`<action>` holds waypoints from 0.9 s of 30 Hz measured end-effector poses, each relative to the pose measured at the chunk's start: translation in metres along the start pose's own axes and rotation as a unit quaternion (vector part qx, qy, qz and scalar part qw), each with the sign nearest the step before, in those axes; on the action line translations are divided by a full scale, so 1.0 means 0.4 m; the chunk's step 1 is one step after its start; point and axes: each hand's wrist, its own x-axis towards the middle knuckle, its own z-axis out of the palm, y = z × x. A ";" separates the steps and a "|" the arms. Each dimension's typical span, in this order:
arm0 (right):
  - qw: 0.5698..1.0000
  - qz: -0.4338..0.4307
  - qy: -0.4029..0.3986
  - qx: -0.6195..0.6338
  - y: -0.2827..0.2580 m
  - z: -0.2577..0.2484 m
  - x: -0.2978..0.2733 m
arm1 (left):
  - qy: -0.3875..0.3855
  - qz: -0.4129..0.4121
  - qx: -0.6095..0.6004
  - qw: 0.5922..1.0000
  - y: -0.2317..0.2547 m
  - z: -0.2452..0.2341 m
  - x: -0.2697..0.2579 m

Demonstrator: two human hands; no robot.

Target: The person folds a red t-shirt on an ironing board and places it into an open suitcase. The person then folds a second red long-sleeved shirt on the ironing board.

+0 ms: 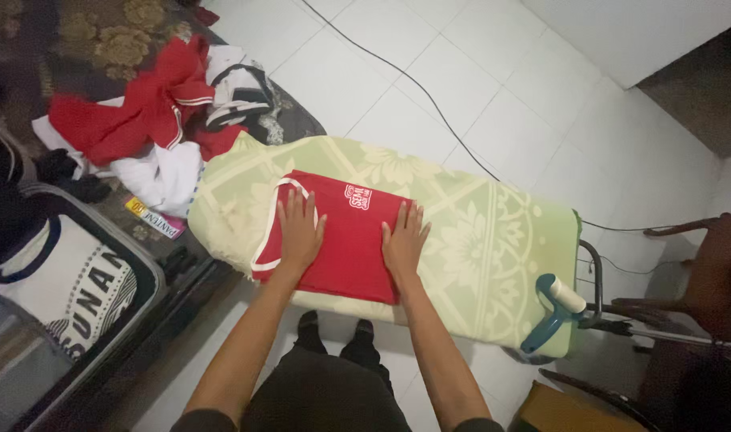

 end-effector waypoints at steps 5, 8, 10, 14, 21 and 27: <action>0.997 -0.067 -0.003 0.029 -0.135 -0.004 -0.107 | -0.007 0.006 -0.018 1.000 0.035 -0.035 -0.111; 0.994 -0.091 -0.046 0.033 -0.186 -0.021 -0.150 | -0.019 -0.002 -0.006 1.000 0.023 -0.051 -0.124; 0.995 -0.083 -0.056 0.029 -0.181 -0.034 -0.178 | -0.015 0.001 0.000 1.000 0.013 -0.054 -0.133; 0.997 -0.053 -0.022 0.046 -0.116 -0.053 -0.199 | 0.000 -0.004 -0.010 1.000 -0.004 -0.051 -0.141; 0.974 0.101 0.104 0.172 0.007 -0.012 -0.171 | 0.067 -0.232 -0.085 0.967 -0.040 -0.044 -0.116; 0.937 0.196 0.011 0.290 0.100 0.032 -0.064 | -0.014 -0.400 -0.166 0.901 -0.114 -0.061 -0.018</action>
